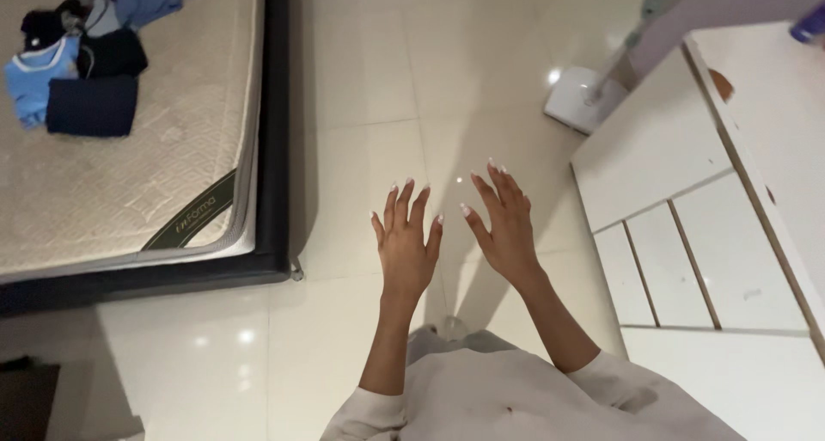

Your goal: The person folds various clothing items on a bed and places them into a drawer. The person handles a black shirt, a light blue shirt, a patterned shirt, a denim shirt, and a dark t-shirt, folding each and stacking them in a drawer.

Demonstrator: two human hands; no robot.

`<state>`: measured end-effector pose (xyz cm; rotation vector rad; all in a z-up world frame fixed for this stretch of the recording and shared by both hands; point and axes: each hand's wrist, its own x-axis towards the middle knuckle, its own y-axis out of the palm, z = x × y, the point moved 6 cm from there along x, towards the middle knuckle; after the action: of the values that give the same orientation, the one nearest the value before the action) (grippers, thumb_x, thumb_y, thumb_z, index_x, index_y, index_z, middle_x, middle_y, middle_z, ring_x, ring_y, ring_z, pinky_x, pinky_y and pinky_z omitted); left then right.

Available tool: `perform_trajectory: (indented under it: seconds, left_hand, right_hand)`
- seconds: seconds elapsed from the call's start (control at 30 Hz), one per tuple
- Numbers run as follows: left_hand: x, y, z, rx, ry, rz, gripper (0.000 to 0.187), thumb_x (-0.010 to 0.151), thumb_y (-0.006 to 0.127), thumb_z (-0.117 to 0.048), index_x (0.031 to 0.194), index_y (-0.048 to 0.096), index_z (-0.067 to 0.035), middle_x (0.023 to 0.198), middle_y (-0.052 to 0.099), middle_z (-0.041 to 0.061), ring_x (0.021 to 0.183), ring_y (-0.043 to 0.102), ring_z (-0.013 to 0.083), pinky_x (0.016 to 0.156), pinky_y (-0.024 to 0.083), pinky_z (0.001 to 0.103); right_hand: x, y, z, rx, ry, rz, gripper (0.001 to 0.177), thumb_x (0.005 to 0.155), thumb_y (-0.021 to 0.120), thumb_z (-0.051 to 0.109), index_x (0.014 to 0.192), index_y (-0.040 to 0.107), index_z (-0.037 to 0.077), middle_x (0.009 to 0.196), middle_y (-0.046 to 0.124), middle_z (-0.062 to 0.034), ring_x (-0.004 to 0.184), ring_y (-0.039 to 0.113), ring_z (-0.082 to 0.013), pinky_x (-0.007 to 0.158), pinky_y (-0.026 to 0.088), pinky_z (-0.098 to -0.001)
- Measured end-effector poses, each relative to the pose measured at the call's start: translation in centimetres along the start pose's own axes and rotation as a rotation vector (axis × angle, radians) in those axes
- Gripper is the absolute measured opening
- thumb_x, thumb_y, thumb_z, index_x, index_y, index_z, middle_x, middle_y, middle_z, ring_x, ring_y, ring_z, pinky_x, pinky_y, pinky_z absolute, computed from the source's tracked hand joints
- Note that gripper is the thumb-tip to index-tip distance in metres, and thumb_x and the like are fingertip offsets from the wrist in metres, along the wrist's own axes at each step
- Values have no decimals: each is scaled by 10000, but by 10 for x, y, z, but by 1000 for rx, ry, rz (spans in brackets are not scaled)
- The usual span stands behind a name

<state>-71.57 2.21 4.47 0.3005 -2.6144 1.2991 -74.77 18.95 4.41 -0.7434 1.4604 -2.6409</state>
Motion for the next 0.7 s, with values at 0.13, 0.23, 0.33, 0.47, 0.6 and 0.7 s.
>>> perform_trajectory:
  seconds: [0.13, 0.23, 0.33, 0.47, 0.6, 0.7]
  left_hand:
    - [51, 5, 13, 49, -58, -38, 491, 1009, 592, -299, 1468, 527, -139, 1586, 411, 97, 1519, 291, 333, 1180, 196, 693]
    - [86, 4, 33, 51, -115, -88, 495, 1008, 596, -310, 1467, 530, -134, 1584, 415, 100, 1509, 297, 335, 1173, 193, 695]
    - [126, 2, 56, 60, -161, -116, 492, 1004, 595, -314, 1457, 543, -128, 1576, 428, 106, 1505, 308, 341, 1176, 197, 692]
    - [185, -4, 95, 73, -168, -169, 471, 1025, 588, -321, 1447, 559, -113, 1563, 447, 119, 1508, 319, 354, 1182, 199, 695]
    - [255, -22, 135, 78, -189, -200, 477, 1020, 588, -321, 1436, 563, -89, 1558, 450, 134, 1499, 319, 366, 1172, 196, 702]
    - [309, -37, 165, 92, -181, -228, 458, 1023, 585, -318, 1417, 578, -84, 1561, 452, 140, 1503, 319, 366, 1171, 197, 704]
  right_hand:
    - [63, 20, -14, 50, -40, 26, 542, 1040, 587, 353, 1505, 514, 84, 1628, 387, -181, 1515, 329, -394, 1172, 288, -546]
    - [107, 43, -16, 69, -90, 48, 536, 1034, 599, 349, 1492, 524, 80, 1627, 387, -190, 1512, 326, -402, 1165, 290, -546]
    - [154, 70, -17, 85, -130, 76, 540, 1029, 604, 349, 1488, 520, 78, 1629, 384, -191, 1511, 327, -404, 1164, 289, -547]
    - [221, 112, -15, 122, -172, 87, 549, 1031, 605, 350, 1506, 511, 90, 1633, 385, -181, 1515, 329, -400, 1177, 288, -550]
    - [297, 148, 0, 127, -213, 92, 546, 1030, 609, 361, 1503, 512, 107, 1623, 391, -178, 1510, 331, -400, 1176, 289, -550]
    - [356, 173, 14, 130, -240, 99, 549, 1029, 603, 362, 1504, 514, 101, 1623, 389, -184, 1510, 329, -405, 1173, 283, -558]
